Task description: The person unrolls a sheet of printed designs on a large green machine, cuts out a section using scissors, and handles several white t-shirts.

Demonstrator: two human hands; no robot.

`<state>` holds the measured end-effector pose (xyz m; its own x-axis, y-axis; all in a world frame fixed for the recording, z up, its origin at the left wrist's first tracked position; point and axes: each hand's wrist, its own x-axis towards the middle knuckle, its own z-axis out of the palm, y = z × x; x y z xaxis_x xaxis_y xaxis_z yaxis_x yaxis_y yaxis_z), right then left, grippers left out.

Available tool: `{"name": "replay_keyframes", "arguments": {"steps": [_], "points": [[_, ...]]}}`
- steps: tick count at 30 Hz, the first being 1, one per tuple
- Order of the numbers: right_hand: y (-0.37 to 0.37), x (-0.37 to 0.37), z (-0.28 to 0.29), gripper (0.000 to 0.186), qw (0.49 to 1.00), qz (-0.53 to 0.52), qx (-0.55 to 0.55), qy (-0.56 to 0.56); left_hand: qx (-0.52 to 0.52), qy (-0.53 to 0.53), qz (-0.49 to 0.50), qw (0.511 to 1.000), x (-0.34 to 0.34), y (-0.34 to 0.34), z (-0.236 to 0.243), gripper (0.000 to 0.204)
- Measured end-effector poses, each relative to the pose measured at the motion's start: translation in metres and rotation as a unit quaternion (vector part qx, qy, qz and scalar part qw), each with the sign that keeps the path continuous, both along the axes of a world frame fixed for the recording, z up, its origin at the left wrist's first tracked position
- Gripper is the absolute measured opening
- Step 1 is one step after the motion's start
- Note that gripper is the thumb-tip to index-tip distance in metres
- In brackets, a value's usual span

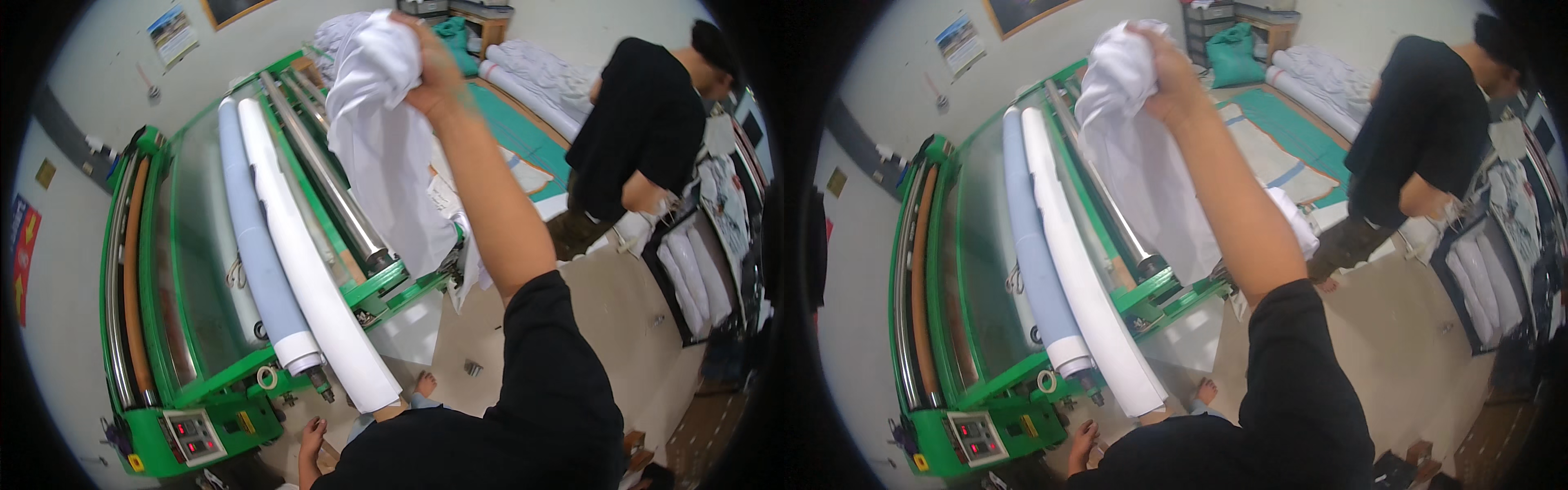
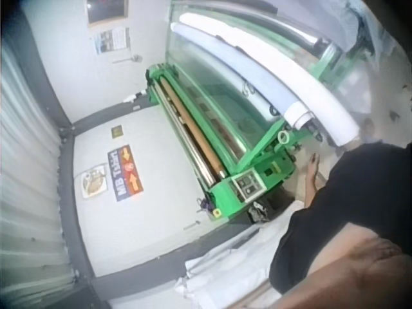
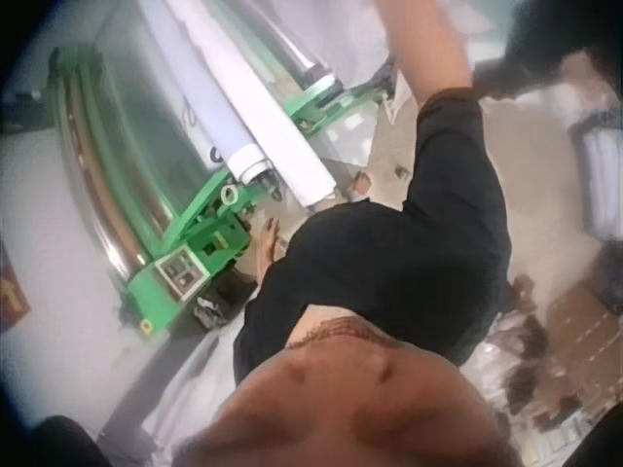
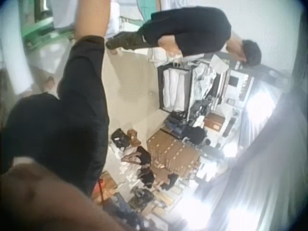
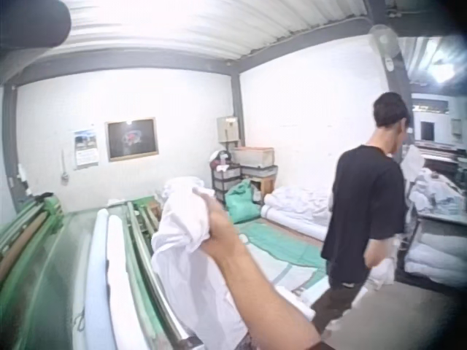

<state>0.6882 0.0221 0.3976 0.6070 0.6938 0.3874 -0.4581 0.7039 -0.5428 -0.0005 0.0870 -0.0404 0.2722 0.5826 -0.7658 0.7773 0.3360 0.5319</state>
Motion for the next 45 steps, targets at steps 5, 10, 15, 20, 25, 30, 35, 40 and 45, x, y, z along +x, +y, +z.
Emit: {"name": "replay_keyframes", "arguments": {"steps": [5,10,15,20,25,30,35,40,45], "points": [[-0.015,-0.01,0.007,0.038,0.996,-0.014,0.055,-0.072,-0.05,0.026,-0.04,0.998,0.002,-0.03,-0.015,0.076],[-0.034,-0.02,-0.136,0.043,0.986,-0.109,-0.122,0.002,-0.072,-0.016,-0.056,0.996,0.007,-0.043,-0.028,0.075],[-0.139,-0.042,-0.397,0.054,0.766,-0.187,-0.611,-0.079,-0.056,-0.026,-0.068,0.996,0.028,-0.037,-0.009,0.075],[-0.178,-0.097,-0.428,0.055,0.783,-0.106,-0.613,0.005,-0.08,0.045,-0.031,0.995,-0.028,-0.039,-0.026,0.081],[-0.203,-0.08,-0.424,0.06,0.767,-0.026,-0.64,-0.046,-0.107,0.099,-0.068,0.987,-0.053,-0.027,-0.036,0.09],[-0.231,-0.086,-0.393,0.064,0.781,0.123,-0.612,-0.002,-0.042,0.034,-0.119,0.991,-0.073,-0.038,-0.049,0.093],[-0.225,-0.044,-0.457,0.068,0.6,-0.037,-0.746,-0.288,-0.021,0.019,-0.297,0.954,-0.106,-0.038,-0.117,0.091],[-0.089,-0.072,-0.345,0.079,0.388,-0.099,-0.84,-0.367,0.009,0.02,-0.199,0.98,-0.125,-0.062,-0.097,0.089],[-0.016,-0.022,-0.371,0.092,0.366,-0.181,-0.812,-0.416,-0.029,0.074,-0.028,0.996,-0.078,-0.056,-0.03,0.082]]}}
